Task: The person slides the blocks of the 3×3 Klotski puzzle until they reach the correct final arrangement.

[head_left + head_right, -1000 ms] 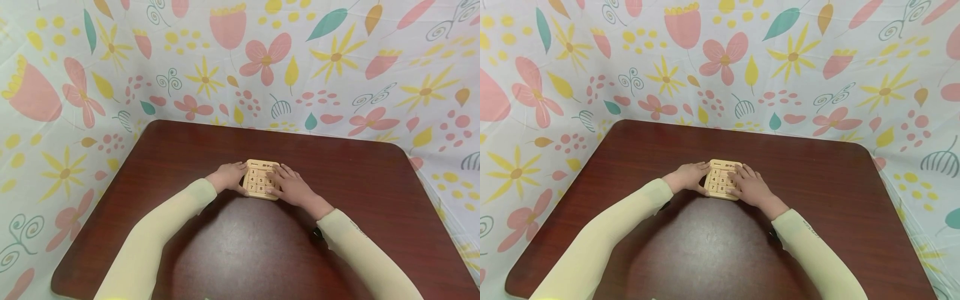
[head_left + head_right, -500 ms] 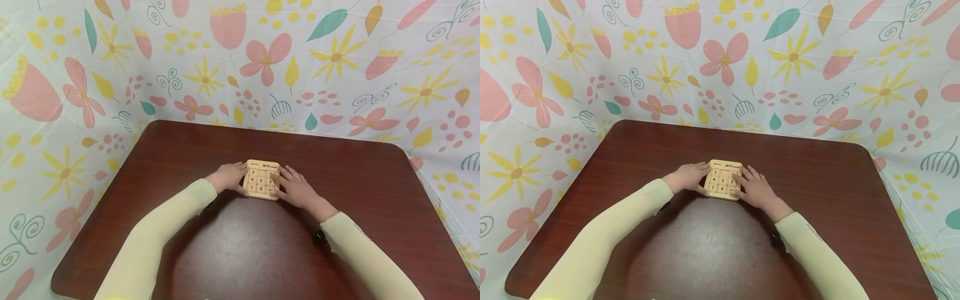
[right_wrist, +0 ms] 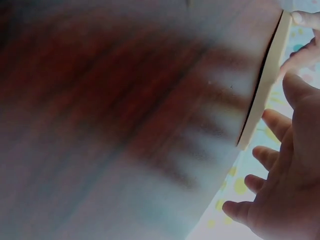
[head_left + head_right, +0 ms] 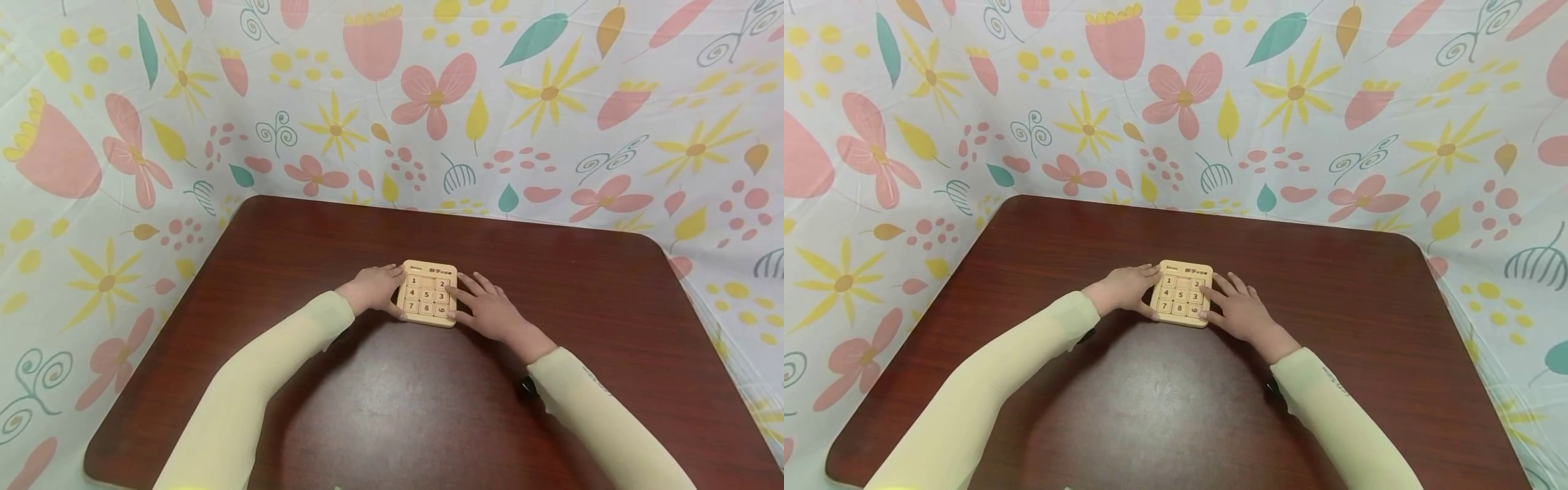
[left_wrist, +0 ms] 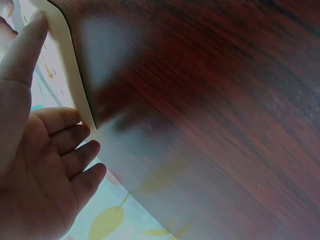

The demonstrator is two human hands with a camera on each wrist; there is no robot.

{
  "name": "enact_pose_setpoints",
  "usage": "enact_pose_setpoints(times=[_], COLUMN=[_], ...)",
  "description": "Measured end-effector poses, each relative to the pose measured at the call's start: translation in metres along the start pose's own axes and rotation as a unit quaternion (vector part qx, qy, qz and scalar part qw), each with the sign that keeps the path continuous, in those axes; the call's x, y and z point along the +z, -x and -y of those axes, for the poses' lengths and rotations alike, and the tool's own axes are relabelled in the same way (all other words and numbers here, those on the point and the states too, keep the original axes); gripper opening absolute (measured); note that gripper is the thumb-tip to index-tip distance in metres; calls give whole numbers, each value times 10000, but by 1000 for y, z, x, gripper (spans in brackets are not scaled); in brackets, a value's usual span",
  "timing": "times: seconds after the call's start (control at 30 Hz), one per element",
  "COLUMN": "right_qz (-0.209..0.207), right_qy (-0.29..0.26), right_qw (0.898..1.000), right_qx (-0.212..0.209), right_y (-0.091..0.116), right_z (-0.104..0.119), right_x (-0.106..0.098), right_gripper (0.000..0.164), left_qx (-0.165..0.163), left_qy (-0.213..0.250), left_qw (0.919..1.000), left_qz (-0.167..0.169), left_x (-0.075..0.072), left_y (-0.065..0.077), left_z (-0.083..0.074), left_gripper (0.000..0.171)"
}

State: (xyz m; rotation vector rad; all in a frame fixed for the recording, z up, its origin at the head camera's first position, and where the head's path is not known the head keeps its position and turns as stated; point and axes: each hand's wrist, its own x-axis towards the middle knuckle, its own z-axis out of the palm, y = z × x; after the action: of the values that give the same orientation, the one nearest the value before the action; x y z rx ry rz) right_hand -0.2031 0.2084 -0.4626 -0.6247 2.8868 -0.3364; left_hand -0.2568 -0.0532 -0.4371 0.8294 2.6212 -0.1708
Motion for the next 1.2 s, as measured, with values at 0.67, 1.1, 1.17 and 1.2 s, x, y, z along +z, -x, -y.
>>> enact_pose_setpoints(times=[0.67, 1.1, 1.17, 1.2], right_qz=[573, 740, 747, 744], right_qy=[158, 74, 108, 124], right_qw=[9980, 9969, 9969, 9969], right_qx=[223, 241, 238, 234], right_y=[-6, -14, -15, -16], right_z=[11, 18, 19, 20], right_x=[-8, -4, -2, -1], right_gripper=[71, 68, 68, 68], left_qx=[4, -3, -8, -12], left_qy=[101, 8, 6, 7], left_qw=[9999, 10000, 10000, 10000], left_qz=[-53, -15, -25, -31], left_x=[-3, -1, -1, -1], left_y=[0, -1, -1, -1], left_z=[1, -1, -1, -1], left_gripper=[105, 104, 104, 104])
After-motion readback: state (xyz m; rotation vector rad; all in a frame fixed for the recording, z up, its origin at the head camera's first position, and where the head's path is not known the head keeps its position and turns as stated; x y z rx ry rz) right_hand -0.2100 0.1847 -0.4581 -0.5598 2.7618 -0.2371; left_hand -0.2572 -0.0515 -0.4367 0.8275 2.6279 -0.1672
